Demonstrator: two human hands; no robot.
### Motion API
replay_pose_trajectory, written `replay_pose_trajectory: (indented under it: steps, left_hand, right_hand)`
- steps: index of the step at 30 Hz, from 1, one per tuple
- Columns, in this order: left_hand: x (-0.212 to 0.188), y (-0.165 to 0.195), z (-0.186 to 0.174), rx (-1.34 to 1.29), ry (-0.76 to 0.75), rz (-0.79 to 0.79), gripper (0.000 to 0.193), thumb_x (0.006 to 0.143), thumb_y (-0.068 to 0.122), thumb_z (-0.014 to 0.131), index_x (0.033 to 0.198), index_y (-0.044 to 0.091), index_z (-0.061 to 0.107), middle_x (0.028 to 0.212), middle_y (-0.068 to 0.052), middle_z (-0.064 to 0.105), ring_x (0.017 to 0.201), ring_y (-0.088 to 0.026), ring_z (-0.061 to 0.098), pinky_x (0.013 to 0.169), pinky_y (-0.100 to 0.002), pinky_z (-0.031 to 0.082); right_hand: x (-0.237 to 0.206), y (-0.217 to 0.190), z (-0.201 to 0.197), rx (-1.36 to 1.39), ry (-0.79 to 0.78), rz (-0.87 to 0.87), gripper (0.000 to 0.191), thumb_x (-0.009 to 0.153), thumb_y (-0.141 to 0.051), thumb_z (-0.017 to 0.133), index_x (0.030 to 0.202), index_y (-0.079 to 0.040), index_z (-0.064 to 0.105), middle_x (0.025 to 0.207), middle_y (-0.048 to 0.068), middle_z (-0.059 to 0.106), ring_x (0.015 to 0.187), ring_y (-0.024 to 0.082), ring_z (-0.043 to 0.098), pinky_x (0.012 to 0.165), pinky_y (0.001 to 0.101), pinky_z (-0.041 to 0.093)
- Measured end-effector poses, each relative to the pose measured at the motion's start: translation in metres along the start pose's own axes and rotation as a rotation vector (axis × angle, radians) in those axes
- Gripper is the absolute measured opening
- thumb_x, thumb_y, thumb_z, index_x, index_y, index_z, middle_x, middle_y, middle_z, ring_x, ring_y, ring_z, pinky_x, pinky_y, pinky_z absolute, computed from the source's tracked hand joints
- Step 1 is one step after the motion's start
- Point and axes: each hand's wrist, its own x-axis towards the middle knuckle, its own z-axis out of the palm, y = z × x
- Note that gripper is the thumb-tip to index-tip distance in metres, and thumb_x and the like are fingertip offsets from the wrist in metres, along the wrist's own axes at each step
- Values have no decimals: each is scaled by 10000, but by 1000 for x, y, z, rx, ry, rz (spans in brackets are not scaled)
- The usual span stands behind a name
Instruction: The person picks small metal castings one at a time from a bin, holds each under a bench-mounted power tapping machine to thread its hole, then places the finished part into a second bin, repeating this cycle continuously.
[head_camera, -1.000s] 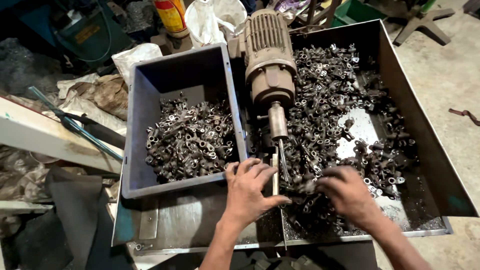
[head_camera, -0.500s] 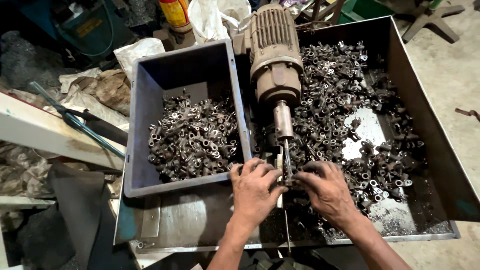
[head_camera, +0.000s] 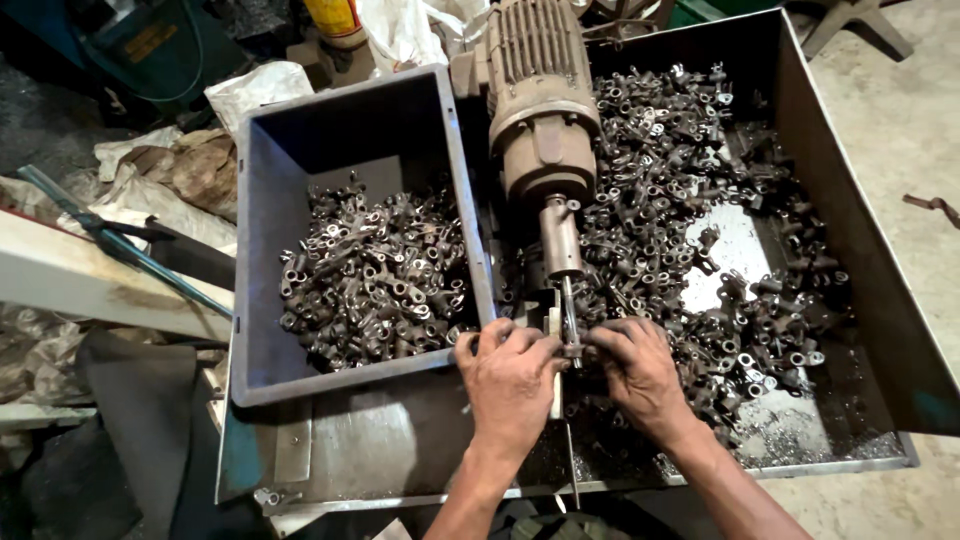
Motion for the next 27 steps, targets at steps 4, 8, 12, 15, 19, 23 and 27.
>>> replay_pose_trajectory:
  steps: [4,8,12,15,19,23,27]
  left_hand:
    - [2,-2,3,54,-24,-7,173,777,240,791,949,218,790,944,53,725,1105,-237,586,999,-497,284]
    - [4,-7,3,50,5,30,187,773,233,779,960,240,796,957,78,731,1097,-228,591,1015,-519,289]
    - [6,-7,-1,18,-24,35,187,757,284,797,937,237,800,944,71,732,1077,-227,587,1009,-533,285]
    - [7,-11,-12,-27,-103,108,150,729,294,811,865,230,808,913,74,750,1077,-231,583,1001,-548,259]
    - [3,-29,-29,-156,-259,198,142,718,305,824,834,222,824,888,74,769,1070,-210,601,1014,-500,251]
    - [-3,-39,-26,-741,-98,-231,181,819,326,798,942,193,802,984,25,785,1017,-180,655,991,-412,407]
    - [-3,-49,-24,-1545,398,-523,252,960,260,681,1106,58,721,1058,-73,734,1012,-209,646,1016,-405,467]
  right_hand:
    - [4,-2,-1,-16,1,-13,310,846,-37,663,1151,-95,657,1062,95,655,1049,318,606,927,444,459]
    - [9,-12,-2,-23,20,12,237,886,-73,667,1123,-81,674,1030,100,657,996,314,604,890,432,469]
    - [11,-26,-4,-26,-1,127,195,923,-134,673,1108,-74,691,986,100,664,943,313,602,847,426,468]
    - [2,-33,-12,11,-93,171,143,963,-140,630,1080,-93,697,952,76,659,933,279,609,861,405,479]
    - [-21,-24,-34,94,-215,213,231,952,-184,627,1163,-119,697,1038,90,665,967,280,604,867,398,485]
    - [-34,20,-58,-134,-170,379,321,960,-199,602,1263,-126,678,1189,115,637,1104,298,597,983,411,481]
    - [-43,64,-71,-349,-169,276,314,927,-186,627,1227,-123,697,1360,136,604,1246,342,551,1055,449,433]
